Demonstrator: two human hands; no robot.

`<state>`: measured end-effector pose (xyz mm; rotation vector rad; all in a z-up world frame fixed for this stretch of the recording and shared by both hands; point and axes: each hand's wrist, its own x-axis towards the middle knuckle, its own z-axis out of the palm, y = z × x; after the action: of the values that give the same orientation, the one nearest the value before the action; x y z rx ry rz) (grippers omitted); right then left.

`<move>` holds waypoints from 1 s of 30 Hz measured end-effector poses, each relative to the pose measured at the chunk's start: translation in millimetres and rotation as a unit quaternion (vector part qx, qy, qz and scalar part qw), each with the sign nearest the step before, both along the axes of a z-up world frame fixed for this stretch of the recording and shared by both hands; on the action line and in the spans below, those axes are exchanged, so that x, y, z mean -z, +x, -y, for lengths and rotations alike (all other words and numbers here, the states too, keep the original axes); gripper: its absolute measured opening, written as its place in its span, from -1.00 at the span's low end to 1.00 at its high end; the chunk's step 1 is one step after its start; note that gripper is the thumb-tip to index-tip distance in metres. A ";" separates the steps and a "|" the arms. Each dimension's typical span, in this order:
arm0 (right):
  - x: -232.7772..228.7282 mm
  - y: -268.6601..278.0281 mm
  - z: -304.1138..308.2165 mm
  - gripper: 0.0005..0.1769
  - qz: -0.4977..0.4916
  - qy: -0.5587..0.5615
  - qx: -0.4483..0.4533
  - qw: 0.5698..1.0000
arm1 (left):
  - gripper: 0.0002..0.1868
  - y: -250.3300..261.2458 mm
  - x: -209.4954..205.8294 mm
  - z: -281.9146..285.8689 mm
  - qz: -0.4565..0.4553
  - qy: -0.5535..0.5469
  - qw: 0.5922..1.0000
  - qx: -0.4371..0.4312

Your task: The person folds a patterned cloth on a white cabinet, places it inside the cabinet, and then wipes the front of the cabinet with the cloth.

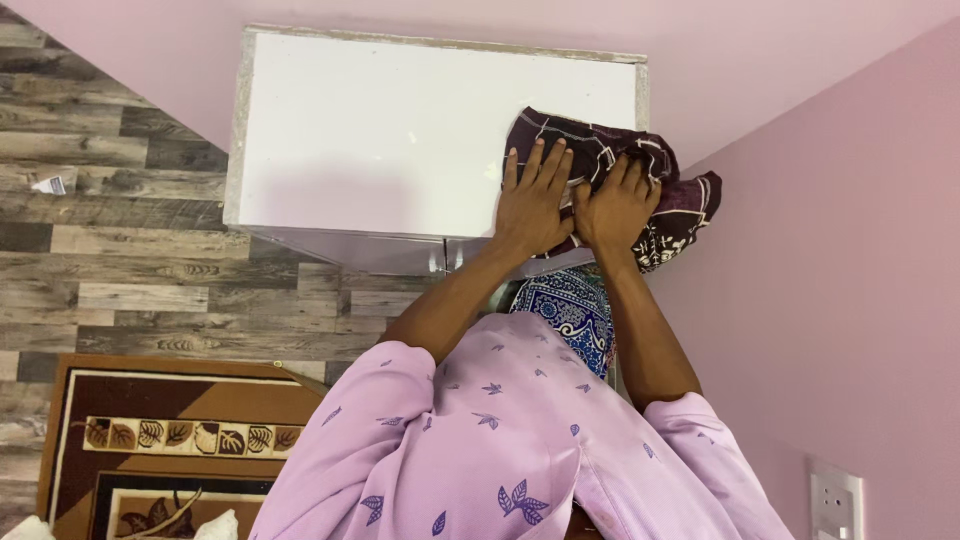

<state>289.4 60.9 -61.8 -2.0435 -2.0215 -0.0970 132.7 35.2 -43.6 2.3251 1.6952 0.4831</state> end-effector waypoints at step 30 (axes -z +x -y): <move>-24.3 -243.7 -2.8 -0.14 -0.027 -0.003 -0.383 0.923 | 0.34 -231.8 -5.8 59.8 -0.060 -0.087 0.937 -0.333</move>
<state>45.7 63.7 -37.5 -1.1032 -2.6108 0.1194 -99.1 -24.6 -37.8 1.6404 2.4640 0.2779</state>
